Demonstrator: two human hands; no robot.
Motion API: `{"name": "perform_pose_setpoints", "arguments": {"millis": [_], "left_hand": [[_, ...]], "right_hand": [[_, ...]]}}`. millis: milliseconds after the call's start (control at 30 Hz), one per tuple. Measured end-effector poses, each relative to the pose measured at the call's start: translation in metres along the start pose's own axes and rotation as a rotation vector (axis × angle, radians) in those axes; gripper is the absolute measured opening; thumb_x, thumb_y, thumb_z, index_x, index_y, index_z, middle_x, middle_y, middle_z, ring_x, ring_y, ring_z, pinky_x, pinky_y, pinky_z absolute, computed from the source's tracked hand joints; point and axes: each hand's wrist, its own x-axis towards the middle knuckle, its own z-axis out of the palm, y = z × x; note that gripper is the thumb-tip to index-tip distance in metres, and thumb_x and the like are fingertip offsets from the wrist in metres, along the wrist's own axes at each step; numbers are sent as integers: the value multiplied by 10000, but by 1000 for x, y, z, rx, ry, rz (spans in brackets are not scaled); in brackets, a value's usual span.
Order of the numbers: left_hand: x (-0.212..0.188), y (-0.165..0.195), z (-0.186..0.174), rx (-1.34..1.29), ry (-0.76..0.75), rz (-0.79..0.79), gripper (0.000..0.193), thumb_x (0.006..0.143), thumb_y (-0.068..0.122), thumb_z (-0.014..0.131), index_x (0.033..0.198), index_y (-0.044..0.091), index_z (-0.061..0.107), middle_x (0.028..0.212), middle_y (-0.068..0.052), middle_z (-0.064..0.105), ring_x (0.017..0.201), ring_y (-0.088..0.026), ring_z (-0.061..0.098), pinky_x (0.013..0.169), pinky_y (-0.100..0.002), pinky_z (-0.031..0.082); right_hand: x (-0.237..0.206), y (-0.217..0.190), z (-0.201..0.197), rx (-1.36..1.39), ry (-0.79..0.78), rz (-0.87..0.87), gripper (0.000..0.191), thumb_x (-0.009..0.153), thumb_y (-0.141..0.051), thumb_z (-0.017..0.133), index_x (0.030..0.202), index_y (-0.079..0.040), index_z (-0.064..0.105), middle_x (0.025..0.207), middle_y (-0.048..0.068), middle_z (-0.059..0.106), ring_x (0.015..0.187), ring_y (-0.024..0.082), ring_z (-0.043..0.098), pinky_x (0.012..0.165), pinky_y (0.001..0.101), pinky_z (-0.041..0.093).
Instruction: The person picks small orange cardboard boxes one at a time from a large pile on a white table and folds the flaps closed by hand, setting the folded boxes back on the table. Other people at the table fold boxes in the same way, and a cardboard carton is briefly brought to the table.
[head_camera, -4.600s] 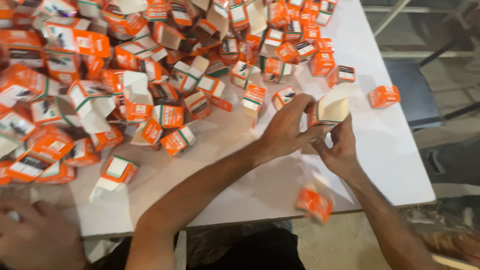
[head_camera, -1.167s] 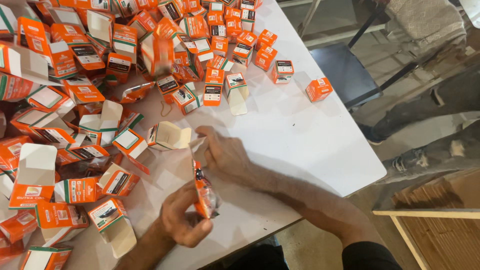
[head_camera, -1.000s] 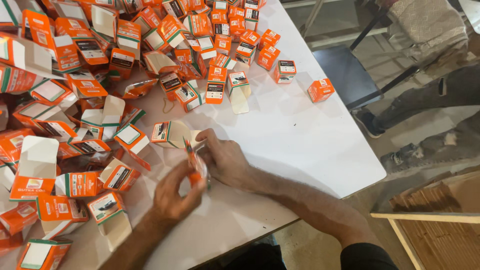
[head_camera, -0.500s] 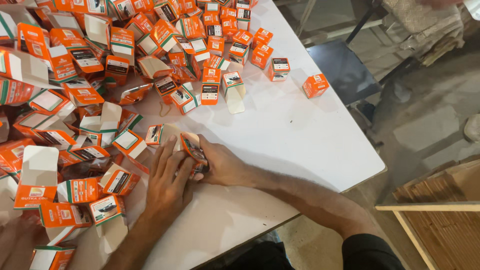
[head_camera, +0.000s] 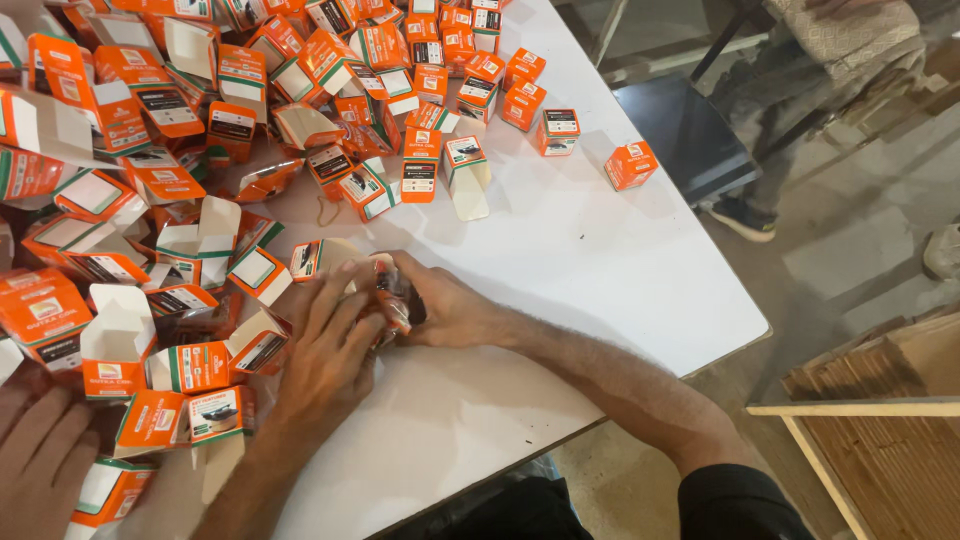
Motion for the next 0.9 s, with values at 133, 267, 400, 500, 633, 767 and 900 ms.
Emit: {"name": "perform_pose_setpoints", "arguments": {"millis": [133,267,400,500,633,767,900], "left_hand": [[-3,-2,4,28,35,-84,453,865,72,763,1292,-2,629,1273,-154,631,1361,-372,483,1174,-603,323],[-1,11,12,156,13,-153,300,859,103,760,1154,91,707,1239,-112,599,1379,-378,419,1181,-611,293],[6,19,17,67,136,-241,241,855,94,739,1091,113,695,1490,-258,377,1467,-497,235,1182,-621,255],[8,21,19,-46,150,-341,245,878,71,737,1115,55,680,1555,-279,301,1472,-470,249,1189,-584,275],[5,20,21,-320,258,-602,561,869,130,794,1324,-43,516,1427,-225,416,1290,-314,443,1040,-418,416],[2,12,19,-457,101,-797,331,907,167,767,1180,7,669,1007,-94,679,813,-159,587,717,-280,480],[3,-2,19,-652,93,-787,329,937,190,714,1203,5,663,942,-8,711,800,-77,625,680,-227,508]], "right_hand": [[-1,-2,-1,6,-47,148,826,784,-98,799,1470,-91,338,1160,110,719,832,239,738,717,368,584],[-5,-4,-1,-52,-44,90,784,824,-81,811,1469,-104,366,1084,136,743,871,237,744,754,379,581],[-6,-5,1,-137,-40,50,752,845,-61,778,1475,-121,371,1155,121,739,867,250,747,762,395,586],[-6,-7,2,-184,-46,84,779,840,-73,763,1495,-128,346,1186,117,725,848,253,745,759,392,580],[-8,-9,2,-189,-10,-66,778,862,-61,765,1523,-140,362,1317,125,676,952,246,731,791,369,597],[-12,-9,3,-212,52,-57,855,862,-66,793,1575,-155,329,1256,153,581,993,245,693,823,349,608],[-12,-7,9,-146,126,28,932,802,-101,816,1559,-173,277,1232,103,621,899,218,682,756,349,584]]}}
